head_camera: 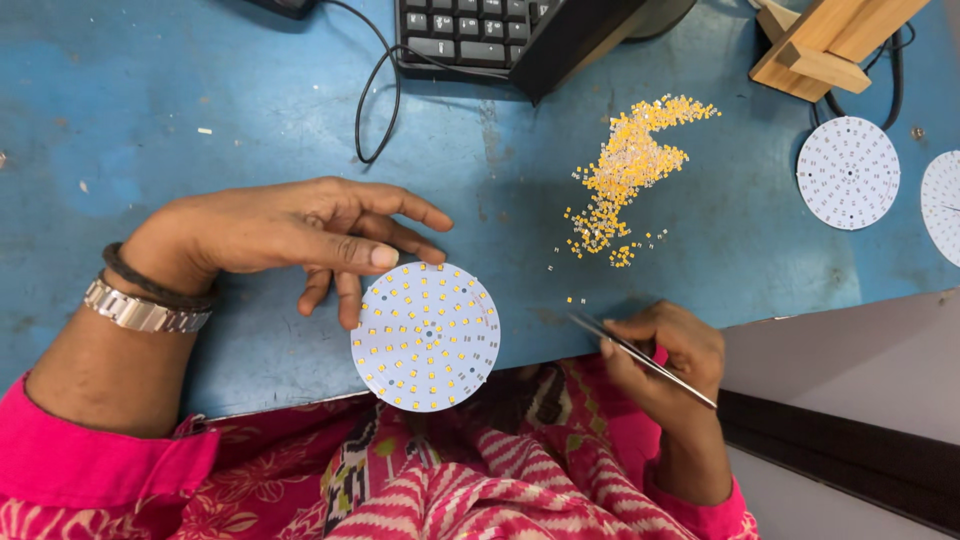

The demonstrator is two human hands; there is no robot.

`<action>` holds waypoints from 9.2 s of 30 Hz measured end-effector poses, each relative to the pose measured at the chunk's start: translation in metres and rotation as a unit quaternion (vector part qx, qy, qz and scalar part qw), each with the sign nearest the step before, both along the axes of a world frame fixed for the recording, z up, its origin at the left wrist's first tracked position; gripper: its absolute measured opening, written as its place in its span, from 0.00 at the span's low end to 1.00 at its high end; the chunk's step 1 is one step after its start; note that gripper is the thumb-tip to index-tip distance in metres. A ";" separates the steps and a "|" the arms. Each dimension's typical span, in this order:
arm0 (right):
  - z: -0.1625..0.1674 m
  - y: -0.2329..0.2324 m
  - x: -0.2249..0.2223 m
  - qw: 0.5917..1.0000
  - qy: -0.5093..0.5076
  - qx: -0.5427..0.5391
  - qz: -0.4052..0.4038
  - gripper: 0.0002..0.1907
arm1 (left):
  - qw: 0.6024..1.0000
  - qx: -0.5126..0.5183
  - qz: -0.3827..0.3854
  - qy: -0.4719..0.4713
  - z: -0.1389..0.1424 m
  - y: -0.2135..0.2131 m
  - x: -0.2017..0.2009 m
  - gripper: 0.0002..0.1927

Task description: The person uses tweezers to pick small yellow LED components from a pile on a blue table and places them into designated spots on a circular LED board. The person completes one board and then begins working on a second board in the same manner.

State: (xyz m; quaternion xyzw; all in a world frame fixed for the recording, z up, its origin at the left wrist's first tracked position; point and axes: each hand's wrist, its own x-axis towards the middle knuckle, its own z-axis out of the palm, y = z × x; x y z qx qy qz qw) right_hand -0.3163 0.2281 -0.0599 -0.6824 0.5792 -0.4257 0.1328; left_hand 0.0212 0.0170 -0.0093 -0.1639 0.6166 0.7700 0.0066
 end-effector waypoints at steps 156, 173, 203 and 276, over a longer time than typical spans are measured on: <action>0.015 -0.002 0.052 0.988 -0.017 0.034 0.151 0.09 | 0.996 -0.085 0.003 -0.036 -0.003 -0.001 -0.007 0.39; 0.011 -0.020 0.020 0.995 -0.039 0.065 0.072 0.07 | 0.992 -0.079 0.010 -0.098 0.014 0.003 -0.013 0.42; 0.001 -0.032 0.021 0.992 -0.064 0.091 -0.051 0.09 | 0.998 -0.044 0.000 -0.048 0.001 0.000 -0.009 0.40; 0.013 0.002 0.049 0.997 0.027 -0.012 -0.072 0.06 | 0.999 -0.050 -0.002 -0.022 -0.001 0.000 -0.005 0.38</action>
